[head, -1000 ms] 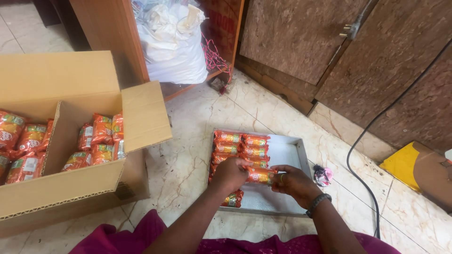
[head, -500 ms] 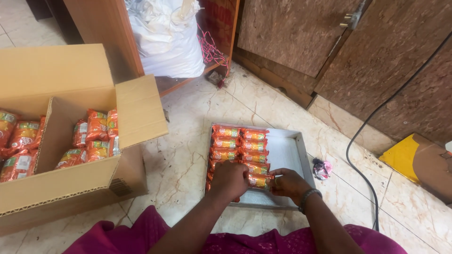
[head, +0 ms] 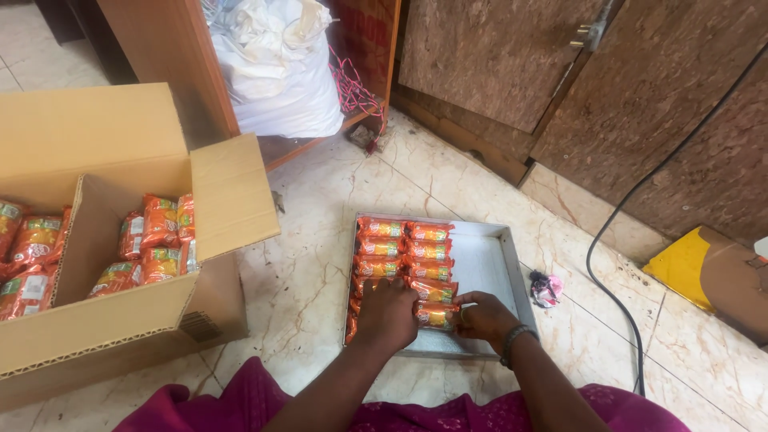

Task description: The person packs orange-colored biscuit wrappers into a tray and a cardboard box by hand.

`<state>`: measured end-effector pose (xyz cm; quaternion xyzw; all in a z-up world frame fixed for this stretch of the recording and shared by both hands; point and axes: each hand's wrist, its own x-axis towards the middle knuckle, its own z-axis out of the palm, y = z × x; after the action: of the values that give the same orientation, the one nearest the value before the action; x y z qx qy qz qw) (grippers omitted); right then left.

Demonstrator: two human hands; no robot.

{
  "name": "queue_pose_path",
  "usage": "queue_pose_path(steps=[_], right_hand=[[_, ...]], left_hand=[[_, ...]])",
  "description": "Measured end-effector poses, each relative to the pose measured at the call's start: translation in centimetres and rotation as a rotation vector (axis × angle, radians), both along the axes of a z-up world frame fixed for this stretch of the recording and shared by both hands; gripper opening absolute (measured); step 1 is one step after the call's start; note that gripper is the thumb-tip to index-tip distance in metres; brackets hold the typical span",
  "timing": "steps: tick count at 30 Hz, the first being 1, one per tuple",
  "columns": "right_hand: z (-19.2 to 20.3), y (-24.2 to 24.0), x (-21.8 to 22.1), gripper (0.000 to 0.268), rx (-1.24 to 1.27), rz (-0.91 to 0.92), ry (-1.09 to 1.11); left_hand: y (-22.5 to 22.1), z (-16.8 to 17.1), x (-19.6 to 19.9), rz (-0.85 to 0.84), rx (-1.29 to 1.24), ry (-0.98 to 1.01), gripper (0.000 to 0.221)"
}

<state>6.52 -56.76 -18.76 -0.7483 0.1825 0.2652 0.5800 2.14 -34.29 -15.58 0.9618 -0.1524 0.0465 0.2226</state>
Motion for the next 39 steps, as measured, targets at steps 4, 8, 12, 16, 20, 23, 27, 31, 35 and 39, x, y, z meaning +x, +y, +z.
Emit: queue_pose_path(steps=[4,8,12,16,20,23,27,31,35,39], right_hand=[[0.0,0.5,-0.2,0.033,-0.024,-0.004,-0.003],[0.0,0.8,-0.1,0.036,-0.044,-0.032,-0.001],[0.7,1.4,-0.2,0.035,-0.128,-0.027,0.008],[0.0,1.3,0.0,0.033,-0.171,-0.016,0.018],[-1.8,0.9,0.6,0.032,-0.105,-0.032,-0.009],[-3.3,0.3,1.2,0.032,-0.087,-0.042,-0.023],[-2.9,0.6,1.0,0.034,-0.148,-0.025,-0.024],[-2.6,0.6,0.7,0.035,-0.165,-0.018,-0.013],[-3.2,0.4,1.1,0.035,-0.168,0.007,-0.01],[-5.3,-1.0,2.4,0.038,-0.187,0.025,-0.01]], left_hand=[[-0.1,0.5,-0.2,0.007,0.054,0.037,0.016],[-0.3,0.2,-0.2,-0.001,0.125,0.057,0.018],[-0.4,0.3,-0.1,0.003,0.14,0.061,0.02],[-0.5,0.7,-0.4,0.007,0.126,0.074,0.021],[-0.5,0.6,-0.4,0.016,0.141,0.059,0.024],[-0.6,0.4,-0.3,0.015,0.146,0.058,0.025],[-0.6,0.2,-0.2,0.008,0.169,0.044,0.026],[-0.6,1.6,-0.1,0.033,0.148,0.17,0.026],[0.1,1.9,0.2,0.09,0.046,0.165,0.029],[1.2,2.1,1.4,0.075,-0.05,0.203,0.035]])
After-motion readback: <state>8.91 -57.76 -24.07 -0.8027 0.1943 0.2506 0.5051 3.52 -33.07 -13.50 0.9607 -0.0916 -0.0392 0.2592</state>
